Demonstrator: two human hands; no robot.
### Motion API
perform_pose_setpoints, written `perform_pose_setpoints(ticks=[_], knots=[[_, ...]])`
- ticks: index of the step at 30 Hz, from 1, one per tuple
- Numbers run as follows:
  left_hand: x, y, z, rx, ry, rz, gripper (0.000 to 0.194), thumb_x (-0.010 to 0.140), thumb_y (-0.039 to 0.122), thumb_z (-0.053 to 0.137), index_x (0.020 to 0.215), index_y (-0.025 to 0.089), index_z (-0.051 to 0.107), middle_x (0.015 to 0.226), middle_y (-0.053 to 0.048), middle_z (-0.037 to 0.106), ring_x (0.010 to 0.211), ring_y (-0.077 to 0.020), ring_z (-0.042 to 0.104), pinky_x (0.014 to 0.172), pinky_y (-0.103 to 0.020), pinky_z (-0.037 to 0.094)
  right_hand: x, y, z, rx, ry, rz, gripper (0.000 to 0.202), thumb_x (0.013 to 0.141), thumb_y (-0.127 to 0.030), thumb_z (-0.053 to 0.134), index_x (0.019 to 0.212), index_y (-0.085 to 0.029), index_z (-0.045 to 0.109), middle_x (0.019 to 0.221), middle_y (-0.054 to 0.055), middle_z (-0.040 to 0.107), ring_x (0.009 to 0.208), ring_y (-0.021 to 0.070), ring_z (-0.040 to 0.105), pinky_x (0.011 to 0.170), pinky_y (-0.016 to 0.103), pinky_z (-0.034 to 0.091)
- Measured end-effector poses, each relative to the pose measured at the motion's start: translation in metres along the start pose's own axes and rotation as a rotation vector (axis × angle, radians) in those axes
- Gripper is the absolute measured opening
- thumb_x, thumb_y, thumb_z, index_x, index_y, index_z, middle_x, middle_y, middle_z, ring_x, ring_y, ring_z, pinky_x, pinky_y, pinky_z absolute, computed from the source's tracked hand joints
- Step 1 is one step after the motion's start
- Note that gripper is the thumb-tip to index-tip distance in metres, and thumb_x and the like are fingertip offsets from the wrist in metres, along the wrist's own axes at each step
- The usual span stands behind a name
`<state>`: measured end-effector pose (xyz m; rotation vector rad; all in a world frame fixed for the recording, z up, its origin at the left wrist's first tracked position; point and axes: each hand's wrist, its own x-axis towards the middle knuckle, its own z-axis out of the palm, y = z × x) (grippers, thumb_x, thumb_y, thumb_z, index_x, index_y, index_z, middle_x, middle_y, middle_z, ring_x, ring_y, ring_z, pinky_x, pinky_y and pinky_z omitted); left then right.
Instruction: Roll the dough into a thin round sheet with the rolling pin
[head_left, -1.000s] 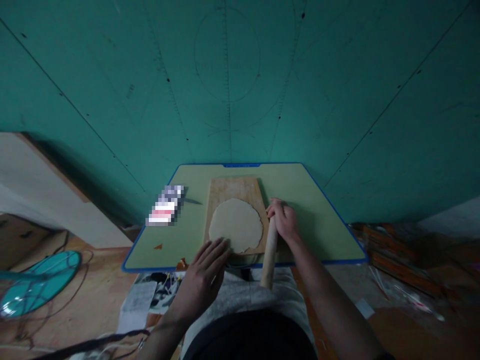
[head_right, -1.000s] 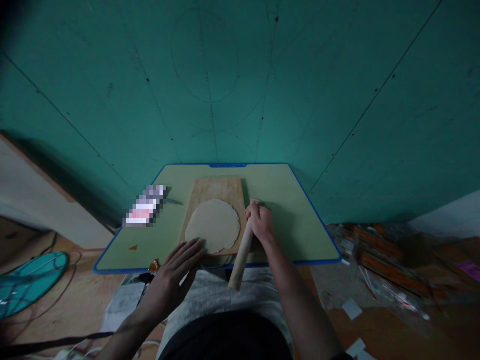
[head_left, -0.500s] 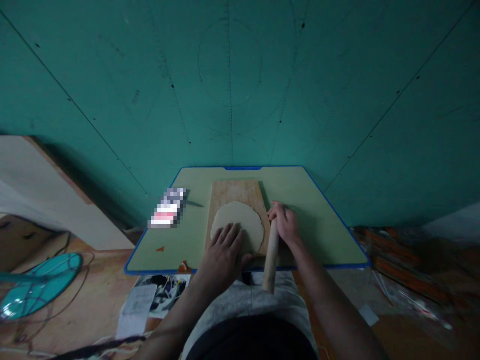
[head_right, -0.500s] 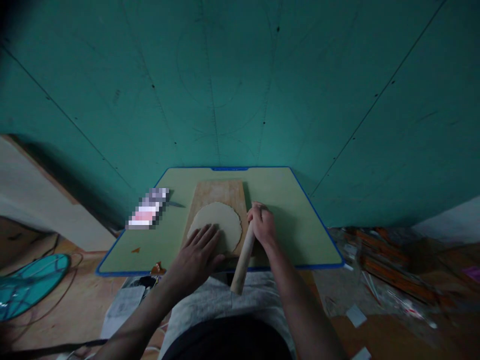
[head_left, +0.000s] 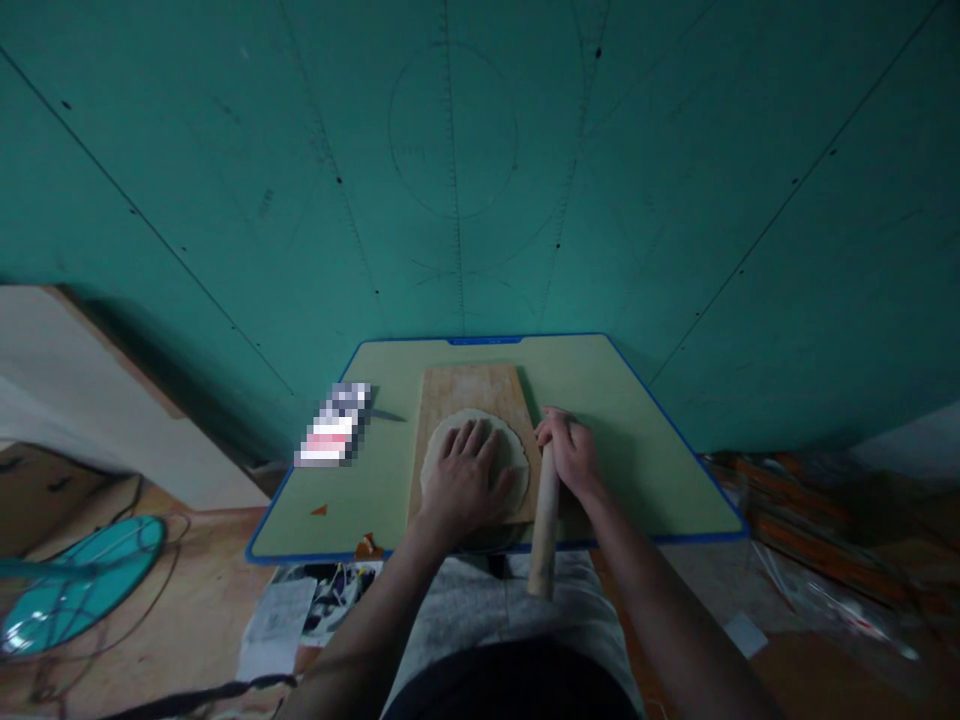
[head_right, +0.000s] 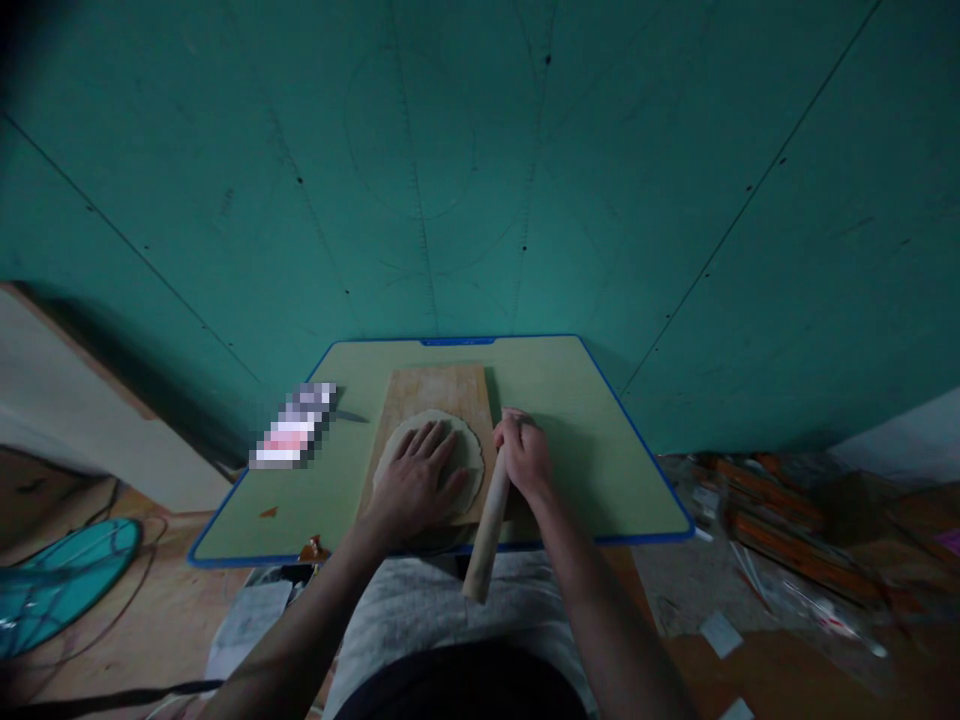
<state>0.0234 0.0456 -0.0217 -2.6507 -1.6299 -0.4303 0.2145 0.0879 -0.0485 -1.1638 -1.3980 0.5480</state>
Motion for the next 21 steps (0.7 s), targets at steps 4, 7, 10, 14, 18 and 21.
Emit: perform_pose_setpoints(ticks=[4, 7, 10, 14, 18, 21], knots=[[-0.001, 0.000, 0.001, 0.006, 0.008, 0.002, 0.055, 0.099, 0.047, 0.050, 0.142, 0.013, 0.054, 0.152, -0.018, 0.052, 0.144, -0.0347, 0.043, 0.120, -0.053, 0.032, -0.001, 0.000, 0.000, -0.002, 0.006, -0.004, 0.060, 0.099, -0.061, 0.037, 0.049, -0.028, 0.049, 0.059, 0.003, 0.061, 0.080, 0.0229, 0.066, 0.102, 0.042, 0.045], [-0.001, 0.001, 0.001, 0.011, 0.021, -0.004, 0.054, 0.099, 0.047, 0.049, 0.141, 0.013, 0.055, 0.151, -0.018, 0.053, 0.143, -0.0348, 0.044, 0.119, -0.054, 0.033, -0.001, 0.000, -0.001, -0.006, 0.006, -0.006, 0.060, 0.099, -0.062, 0.037, 0.050, -0.028, 0.050, 0.061, 0.003, 0.062, 0.080, 0.0226, 0.066, 0.099, 0.040, 0.047], [0.001, 0.000, 0.000, 0.010, 0.012, -0.006, 0.055, 0.098, 0.048, 0.051, 0.140, 0.013, 0.055, 0.150, -0.018, 0.053, 0.142, -0.0348, 0.045, 0.118, -0.054, 0.034, -0.001, 0.001, -0.001, -0.007, -0.002, -0.007, 0.061, 0.099, -0.062, 0.035, 0.050, -0.028, 0.050, 0.059, 0.002, 0.060, 0.074, 0.0215, 0.064, 0.097, 0.040, 0.048], [0.014, -0.007, -0.002, 0.023, -0.006, 0.002, 0.057, 0.098, 0.052, 0.051, 0.140, 0.013, 0.055, 0.150, -0.018, 0.053, 0.142, -0.0336, 0.045, 0.118, -0.051, 0.035, 0.000, 0.003, -0.001, -0.007, -0.012, -0.007, 0.061, 0.100, -0.061, 0.035, 0.050, -0.028, 0.049, 0.059, 0.002, 0.060, 0.071, 0.0209, 0.063, 0.094, 0.039, 0.048], [0.027, -0.012, -0.001, 0.045, -0.017, -0.019, 0.061, 0.099, 0.053, 0.047, 0.143, 0.011, 0.051, 0.152, -0.019, 0.051, 0.143, -0.0337, 0.044, 0.117, -0.050, 0.035, 0.000, 0.003, -0.002, -0.010, -0.019, -0.013, 0.061, 0.100, -0.060, 0.034, 0.051, -0.028, 0.050, 0.061, 0.003, 0.061, 0.073, 0.0213, 0.064, 0.092, 0.039, 0.048], [0.029, -0.012, 0.001, 0.053, -0.007, -0.031, 0.063, 0.099, 0.055, 0.045, 0.146, 0.012, 0.049, 0.154, -0.019, 0.049, 0.145, -0.0337, 0.042, 0.118, -0.050, 0.033, 0.000, 0.002, -0.002, -0.011, -0.020, -0.017, 0.062, 0.100, -0.061, 0.034, 0.051, -0.028, 0.050, 0.062, 0.003, 0.061, 0.075, 0.0215, 0.064, 0.091, 0.038, 0.048]])
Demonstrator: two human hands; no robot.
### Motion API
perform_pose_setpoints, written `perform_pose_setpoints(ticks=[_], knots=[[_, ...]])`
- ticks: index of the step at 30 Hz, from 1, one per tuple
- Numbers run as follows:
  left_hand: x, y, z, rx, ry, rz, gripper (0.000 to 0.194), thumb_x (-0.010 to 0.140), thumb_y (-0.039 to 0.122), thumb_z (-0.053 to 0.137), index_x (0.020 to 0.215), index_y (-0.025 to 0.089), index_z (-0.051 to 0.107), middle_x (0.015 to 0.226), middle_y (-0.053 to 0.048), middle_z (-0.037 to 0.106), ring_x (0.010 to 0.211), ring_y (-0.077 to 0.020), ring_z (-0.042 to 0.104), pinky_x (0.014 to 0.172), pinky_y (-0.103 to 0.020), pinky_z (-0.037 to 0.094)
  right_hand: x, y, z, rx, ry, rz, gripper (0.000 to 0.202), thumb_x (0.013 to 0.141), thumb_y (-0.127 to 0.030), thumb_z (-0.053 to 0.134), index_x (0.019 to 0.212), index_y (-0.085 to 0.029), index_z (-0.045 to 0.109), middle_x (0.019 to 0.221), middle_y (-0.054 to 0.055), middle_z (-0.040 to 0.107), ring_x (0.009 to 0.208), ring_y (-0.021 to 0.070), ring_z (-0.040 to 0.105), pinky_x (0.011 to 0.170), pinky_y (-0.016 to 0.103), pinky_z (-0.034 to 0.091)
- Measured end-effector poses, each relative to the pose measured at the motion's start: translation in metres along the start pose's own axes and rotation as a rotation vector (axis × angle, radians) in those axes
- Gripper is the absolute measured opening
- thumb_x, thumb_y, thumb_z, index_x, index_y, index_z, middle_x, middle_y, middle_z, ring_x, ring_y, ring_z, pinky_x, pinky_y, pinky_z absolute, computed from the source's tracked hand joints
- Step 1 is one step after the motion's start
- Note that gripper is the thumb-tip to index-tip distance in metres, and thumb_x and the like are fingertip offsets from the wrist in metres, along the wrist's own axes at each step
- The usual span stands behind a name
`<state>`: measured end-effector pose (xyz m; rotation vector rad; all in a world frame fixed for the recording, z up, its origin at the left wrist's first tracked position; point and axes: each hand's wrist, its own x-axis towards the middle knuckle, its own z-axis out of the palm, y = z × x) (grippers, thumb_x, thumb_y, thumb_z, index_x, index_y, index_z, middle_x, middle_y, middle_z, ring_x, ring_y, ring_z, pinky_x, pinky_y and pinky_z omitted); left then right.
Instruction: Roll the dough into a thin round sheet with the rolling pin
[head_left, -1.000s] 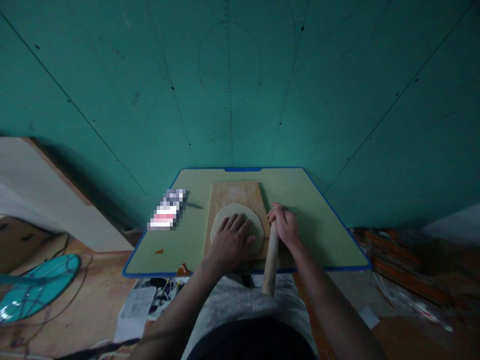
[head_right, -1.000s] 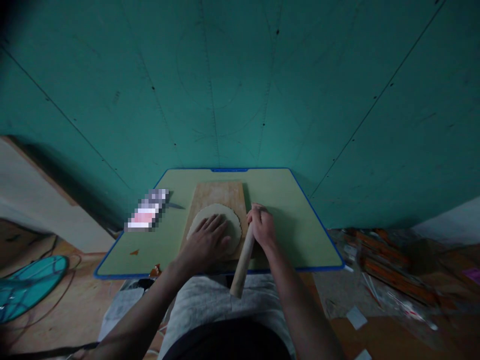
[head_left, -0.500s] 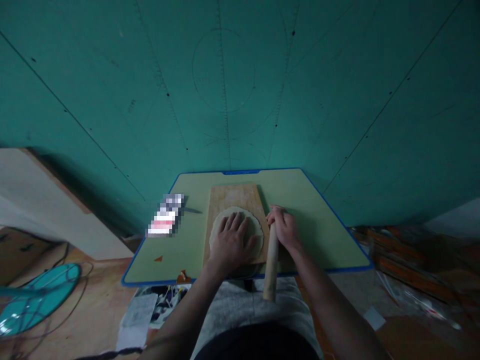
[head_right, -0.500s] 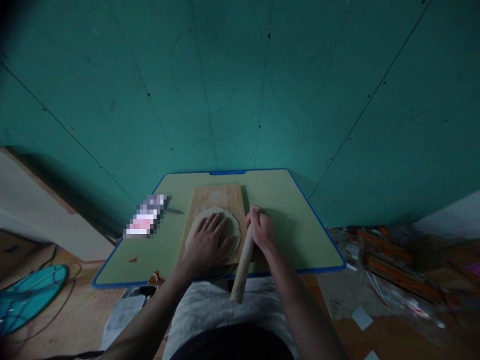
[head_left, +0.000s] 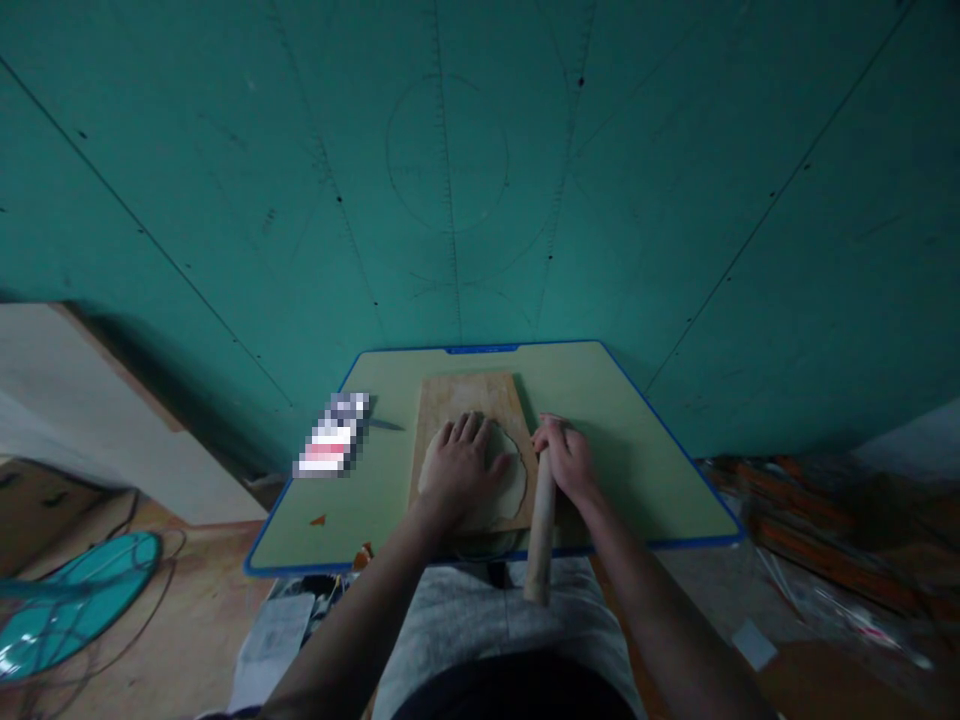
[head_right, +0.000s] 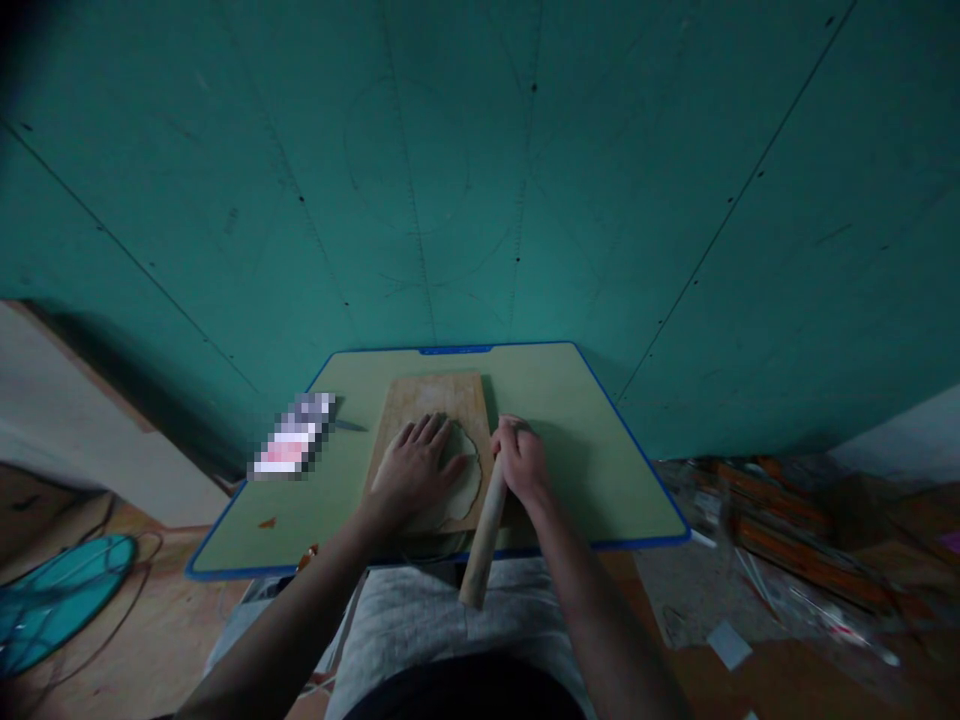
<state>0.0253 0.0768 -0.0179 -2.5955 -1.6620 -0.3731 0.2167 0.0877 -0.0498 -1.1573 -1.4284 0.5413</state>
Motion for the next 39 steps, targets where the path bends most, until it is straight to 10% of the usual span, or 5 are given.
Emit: perform_pose_setpoints(ticks=[39], knots=[[-0.007, -0.014, -0.002, -0.046, 0.022, 0.041, 0.045, 0.097, 0.044, 0.055, 0.132, 0.017, 0.060, 0.142, -0.015, 0.061, 0.135, -0.0288, 0.053, 0.115, -0.045, 0.038, 0.015, 0.003, -0.001, -0.146, -0.045, -0.046, 0.055, 0.094, -0.061, 0.043, 0.049, -0.030, 0.049, 0.061, 0.005, 0.064, 0.091, 0.0250, 0.068, 0.095, 0.038, 0.048]])
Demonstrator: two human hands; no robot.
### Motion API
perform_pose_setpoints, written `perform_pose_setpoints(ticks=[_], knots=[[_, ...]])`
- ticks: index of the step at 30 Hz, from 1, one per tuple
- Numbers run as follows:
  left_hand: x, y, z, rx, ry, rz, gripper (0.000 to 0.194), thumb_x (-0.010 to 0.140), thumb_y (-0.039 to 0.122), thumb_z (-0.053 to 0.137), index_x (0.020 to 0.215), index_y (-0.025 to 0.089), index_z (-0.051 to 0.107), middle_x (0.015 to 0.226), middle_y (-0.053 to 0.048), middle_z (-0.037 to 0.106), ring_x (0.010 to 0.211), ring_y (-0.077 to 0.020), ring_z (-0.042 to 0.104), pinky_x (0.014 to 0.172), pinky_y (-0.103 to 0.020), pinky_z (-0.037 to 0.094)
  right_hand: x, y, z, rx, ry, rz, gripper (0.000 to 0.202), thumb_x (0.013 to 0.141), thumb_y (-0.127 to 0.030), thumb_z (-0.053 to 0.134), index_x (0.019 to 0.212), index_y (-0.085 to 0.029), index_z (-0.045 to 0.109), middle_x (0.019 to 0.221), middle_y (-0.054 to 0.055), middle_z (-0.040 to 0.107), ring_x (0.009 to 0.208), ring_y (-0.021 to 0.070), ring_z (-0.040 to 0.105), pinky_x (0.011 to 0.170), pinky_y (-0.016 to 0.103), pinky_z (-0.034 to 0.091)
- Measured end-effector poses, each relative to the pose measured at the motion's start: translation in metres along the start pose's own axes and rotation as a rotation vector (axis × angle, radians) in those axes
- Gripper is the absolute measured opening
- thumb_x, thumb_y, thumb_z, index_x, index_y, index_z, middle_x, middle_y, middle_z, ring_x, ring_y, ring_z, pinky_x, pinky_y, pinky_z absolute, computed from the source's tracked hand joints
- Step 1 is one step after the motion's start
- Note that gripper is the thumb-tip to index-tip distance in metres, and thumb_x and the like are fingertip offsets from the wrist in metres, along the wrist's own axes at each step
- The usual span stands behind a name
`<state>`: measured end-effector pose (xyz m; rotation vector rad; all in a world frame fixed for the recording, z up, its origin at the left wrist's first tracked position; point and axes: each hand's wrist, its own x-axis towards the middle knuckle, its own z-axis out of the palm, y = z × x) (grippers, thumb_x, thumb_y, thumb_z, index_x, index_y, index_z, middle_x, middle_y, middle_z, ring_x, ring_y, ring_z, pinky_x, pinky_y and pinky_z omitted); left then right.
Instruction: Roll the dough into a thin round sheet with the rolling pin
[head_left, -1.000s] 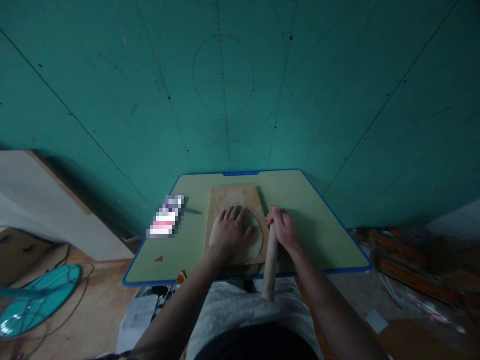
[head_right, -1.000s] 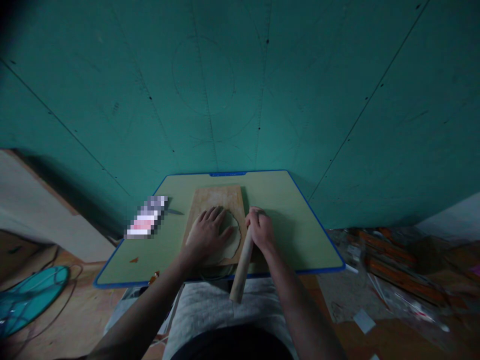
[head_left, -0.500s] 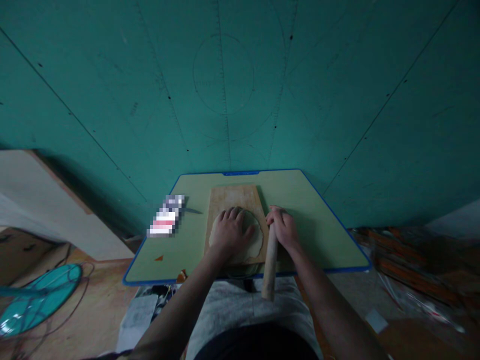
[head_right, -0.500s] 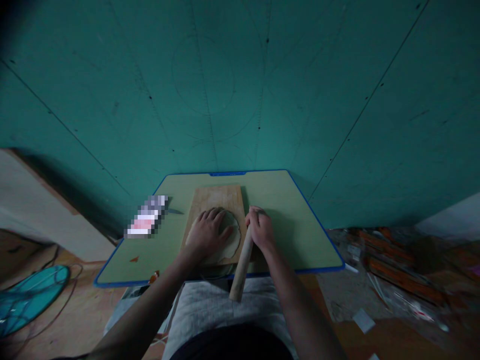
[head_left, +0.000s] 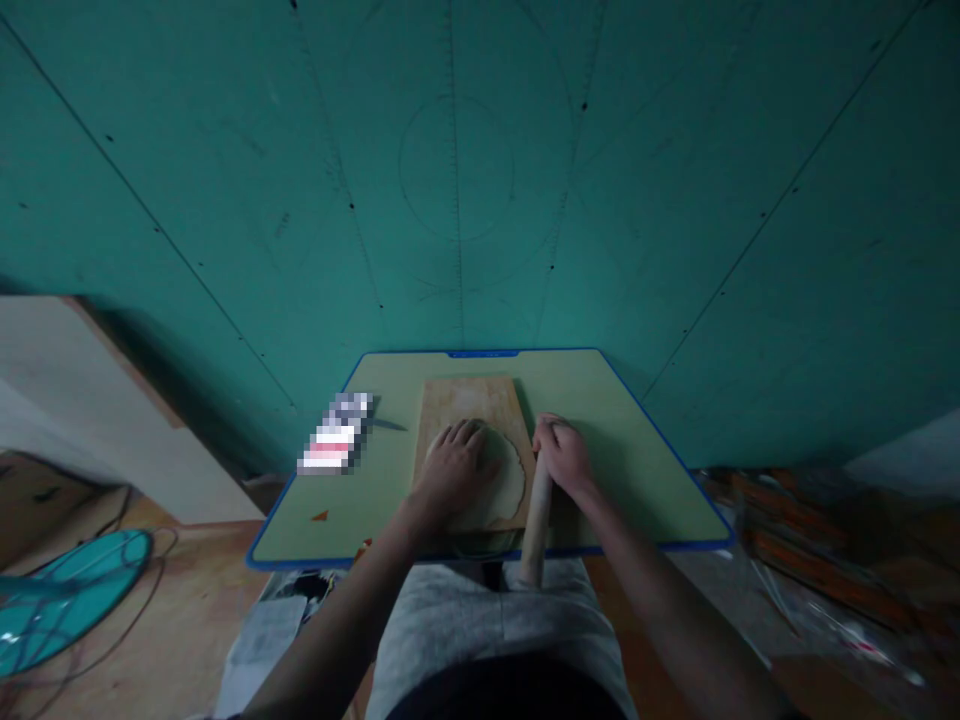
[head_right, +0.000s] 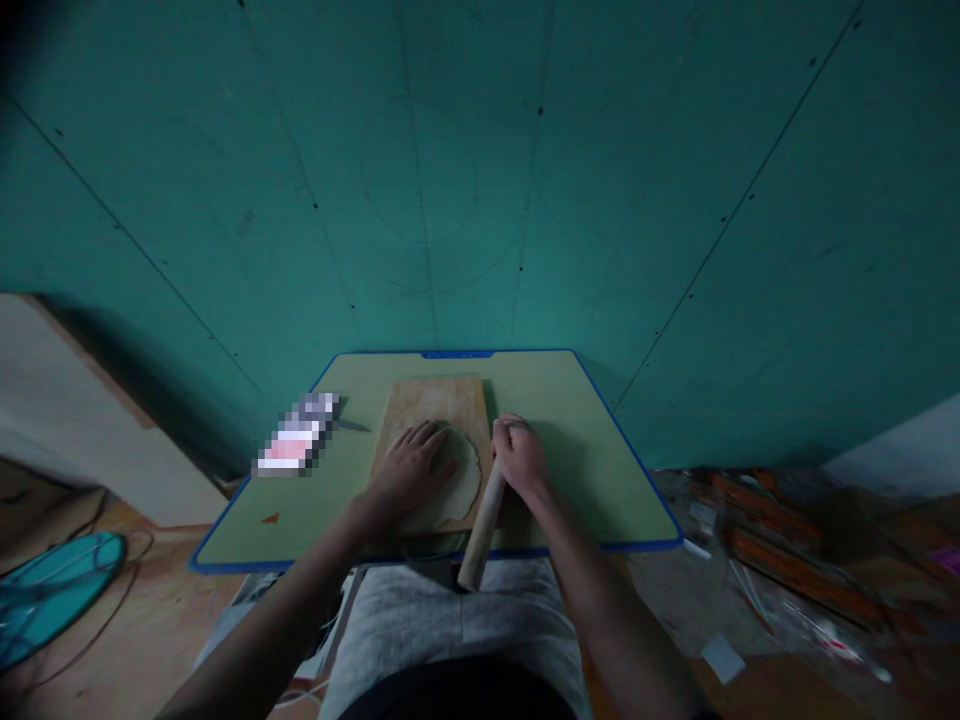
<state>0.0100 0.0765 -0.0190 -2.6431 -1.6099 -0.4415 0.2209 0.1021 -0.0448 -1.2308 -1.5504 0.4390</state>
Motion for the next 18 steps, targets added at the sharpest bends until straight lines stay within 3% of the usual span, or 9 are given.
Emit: perform_pose_setpoints(ticks=[4, 10, 18], knots=[[-0.011, -0.017, -0.001, -0.008, -0.020, -0.017, 0.048, 0.098, 0.041, 0.052, 0.139, 0.015, 0.055, 0.148, -0.017, 0.056, 0.141, -0.0296, 0.048, 0.117, -0.047, 0.036, 0.009, 0.005, -0.002, -0.043, -0.065, -0.027, 0.049, 0.089, -0.057, 0.050, 0.049, -0.030, 0.048, 0.061, 0.005, 0.064, 0.089, 0.0256, 0.067, 0.088, 0.037, 0.050], [-0.018, -0.023, -0.001, -0.014, -0.055, -0.009, 0.065, 0.098, 0.055, 0.049, 0.147, 0.012, 0.047, 0.156, -0.019, 0.046, 0.148, -0.0330, 0.038, 0.120, -0.052, 0.031, 0.019, 0.013, -0.010, -0.083, -0.166, -0.080, 0.043, 0.087, -0.050, 0.054, 0.049, -0.029, 0.051, 0.067, 0.006, 0.068, 0.095, 0.0262, 0.068, 0.087, 0.038, 0.052], [-0.028, -0.045, -0.002, -0.045, -0.088, 0.004, 0.066, 0.097, 0.059, 0.048, 0.148, 0.017, 0.047, 0.157, -0.018, 0.045, 0.148, -0.0313, 0.038, 0.119, -0.052, 0.033, 0.023, 0.018, -0.015, -0.142, -0.283, -0.146, 0.039, 0.084, -0.039, 0.060, 0.049, -0.028, 0.049, 0.065, 0.005, 0.067, 0.097, 0.0277, 0.069, 0.090, 0.041, 0.052]])
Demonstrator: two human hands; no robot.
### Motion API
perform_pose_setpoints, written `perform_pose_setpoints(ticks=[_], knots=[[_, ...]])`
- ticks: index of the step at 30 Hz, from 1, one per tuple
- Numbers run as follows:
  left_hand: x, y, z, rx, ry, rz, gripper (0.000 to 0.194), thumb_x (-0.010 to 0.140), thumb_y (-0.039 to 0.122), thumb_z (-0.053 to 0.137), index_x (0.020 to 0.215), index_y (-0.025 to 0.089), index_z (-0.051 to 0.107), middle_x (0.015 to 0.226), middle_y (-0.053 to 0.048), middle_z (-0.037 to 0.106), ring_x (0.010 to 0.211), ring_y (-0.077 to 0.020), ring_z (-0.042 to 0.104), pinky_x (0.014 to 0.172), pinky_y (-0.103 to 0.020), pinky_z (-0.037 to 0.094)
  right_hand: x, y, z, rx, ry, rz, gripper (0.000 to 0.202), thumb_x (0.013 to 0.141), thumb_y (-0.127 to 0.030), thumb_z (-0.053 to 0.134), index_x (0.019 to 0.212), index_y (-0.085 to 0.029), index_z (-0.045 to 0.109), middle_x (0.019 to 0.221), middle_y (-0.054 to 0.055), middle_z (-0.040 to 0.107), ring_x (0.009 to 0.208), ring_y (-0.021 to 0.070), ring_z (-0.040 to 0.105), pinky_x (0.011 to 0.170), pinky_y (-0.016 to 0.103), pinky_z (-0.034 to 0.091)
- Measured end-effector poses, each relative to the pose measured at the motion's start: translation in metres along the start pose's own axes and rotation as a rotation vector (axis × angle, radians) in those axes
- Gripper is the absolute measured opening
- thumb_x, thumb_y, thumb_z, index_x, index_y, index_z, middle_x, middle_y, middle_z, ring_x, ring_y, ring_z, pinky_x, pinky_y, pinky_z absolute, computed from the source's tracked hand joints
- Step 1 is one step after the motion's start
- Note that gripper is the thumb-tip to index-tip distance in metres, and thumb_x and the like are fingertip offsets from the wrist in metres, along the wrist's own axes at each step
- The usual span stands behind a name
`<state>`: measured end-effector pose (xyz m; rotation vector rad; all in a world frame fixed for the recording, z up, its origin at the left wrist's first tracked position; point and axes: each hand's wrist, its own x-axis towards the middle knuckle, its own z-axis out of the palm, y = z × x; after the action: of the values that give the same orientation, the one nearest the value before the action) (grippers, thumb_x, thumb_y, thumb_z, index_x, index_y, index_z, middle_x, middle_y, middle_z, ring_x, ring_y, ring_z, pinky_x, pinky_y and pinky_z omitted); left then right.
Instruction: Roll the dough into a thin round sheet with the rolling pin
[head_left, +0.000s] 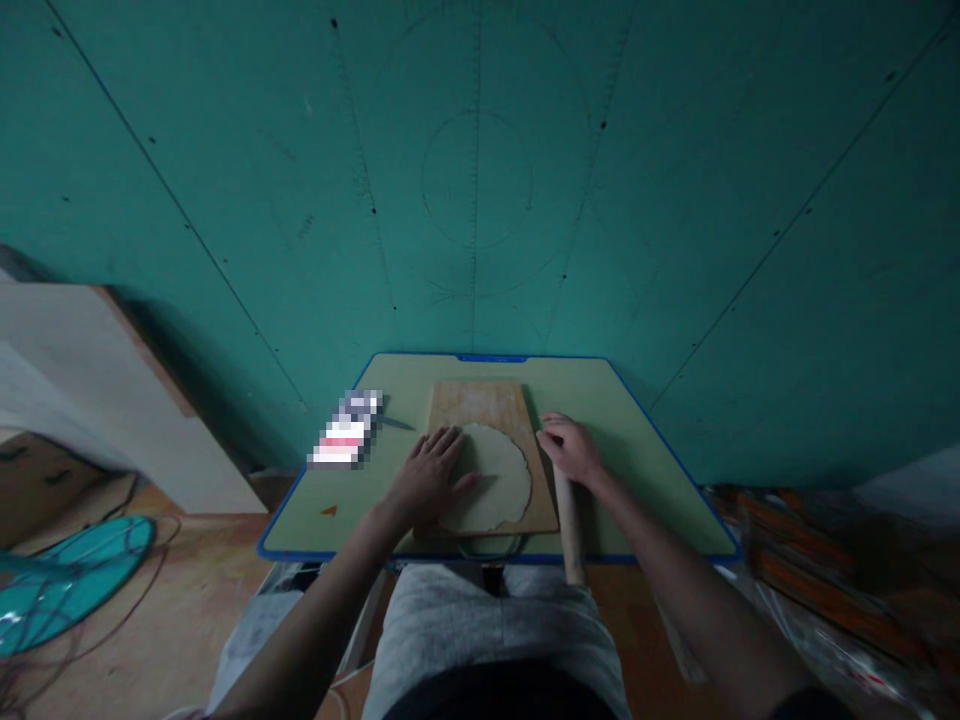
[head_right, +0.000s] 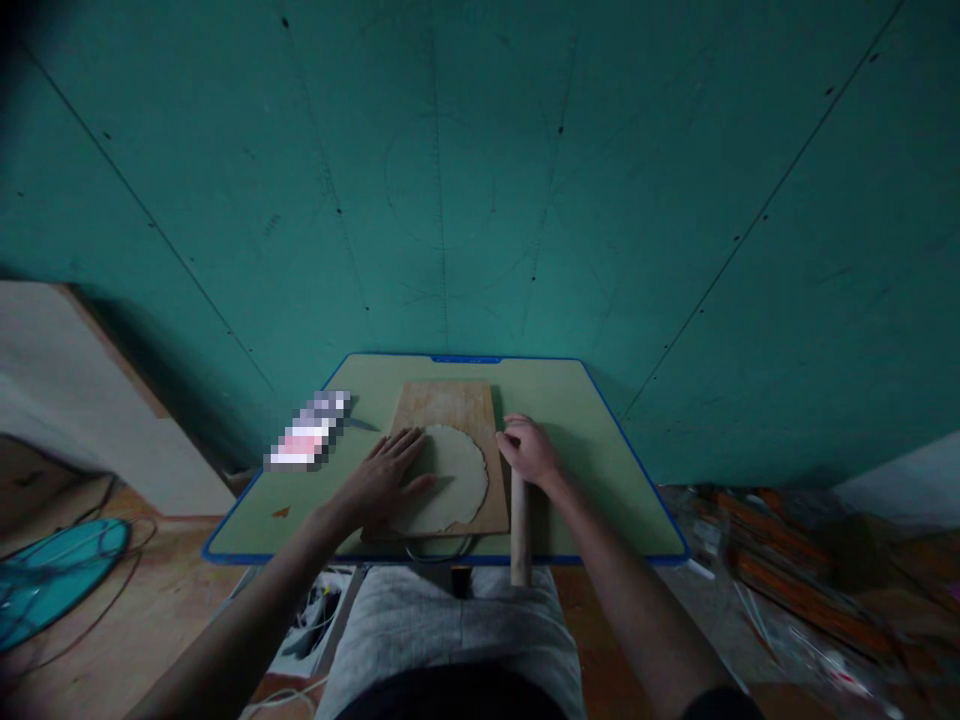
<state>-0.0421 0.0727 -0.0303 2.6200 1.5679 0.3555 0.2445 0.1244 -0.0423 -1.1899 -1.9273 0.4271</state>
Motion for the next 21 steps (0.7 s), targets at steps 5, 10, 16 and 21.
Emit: perform_pose_setpoints(ticks=[5, 10, 16, 21], knots=[[-0.014, -0.012, -0.008, -0.029, -0.014, 0.040, 0.080, 0.092, 0.067, 0.053, 0.152, 0.015, 0.042, 0.158, -0.020, 0.043, 0.149, -0.0328, 0.037, 0.119, -0.052, 0.033, -0.001, -0.004, 0.000, -0.025, -0.061, -0.027, 0.032, 0.086, -0.030, 0.056, 0.055, -0.027, 0.054, 0.072, 0.006, 0.070, 0.104, 0.0280, 0.069, 0.094, 0.040, 0.050], [-0.022, -0.023, -0.017, -0.085, -0.100, 0.071, 0.099, 0.082, 0.074, 0.062, 0.156, 0.014, 0.035, 0.161, -0.023, 0.034, 0.152, -0.0343, 0.030, 0.122, -0.055, 0.026, -0.004, -0.017, -0.005, -0.083, -0.095, -0.036, 0.016, 0.086, -0.030, 0.061, 0.097, -0.024, 0.070, 0.105, 0.009, 0.073, 0.106, 0.0273, 0.067, 0.099, 0.044, 0.048], [-0.017, -0.020, -0.016, -0.110, -0.111, 0.116, 0.105, 0.079, 0.076, 0.063, 0.158, 0.016, 0.030, 0.163, -0.021, 0.032, 0.153, -0.0329, 0.028, 0.124, -0.053, 0.022, -0.018, -0.043, 0.008, -0.165, -0.339, -0.113, 0.066, 0.085, -0.052, 0.069, 0.142, -0.022, 0.055, 0.149, 0.015, 0.054, 0.139, 0.0318, 0.049, 0.115, 0.048, 0.038], [-0.013, -0.017, -0.015, -0.159, -0.192, 0.124, 0.124, 0.070, 0.085, 0.064, 0.160, 0.011, 0.022, 0.166, -0.023, 0.020, 0.156, -0.0342, 0.016, 0.125, -0.053, 0.017, -0.023, -0.064, 0.014, -0.255, -0.574, -0.089, 0.110, 0.066, -0.073, 0.078, 0.153, -0.016, 0.043, 0.163, 0.021, 0.033, 0.150, 0.0399, 0.030, 0.122, 0.053, 0.029]])
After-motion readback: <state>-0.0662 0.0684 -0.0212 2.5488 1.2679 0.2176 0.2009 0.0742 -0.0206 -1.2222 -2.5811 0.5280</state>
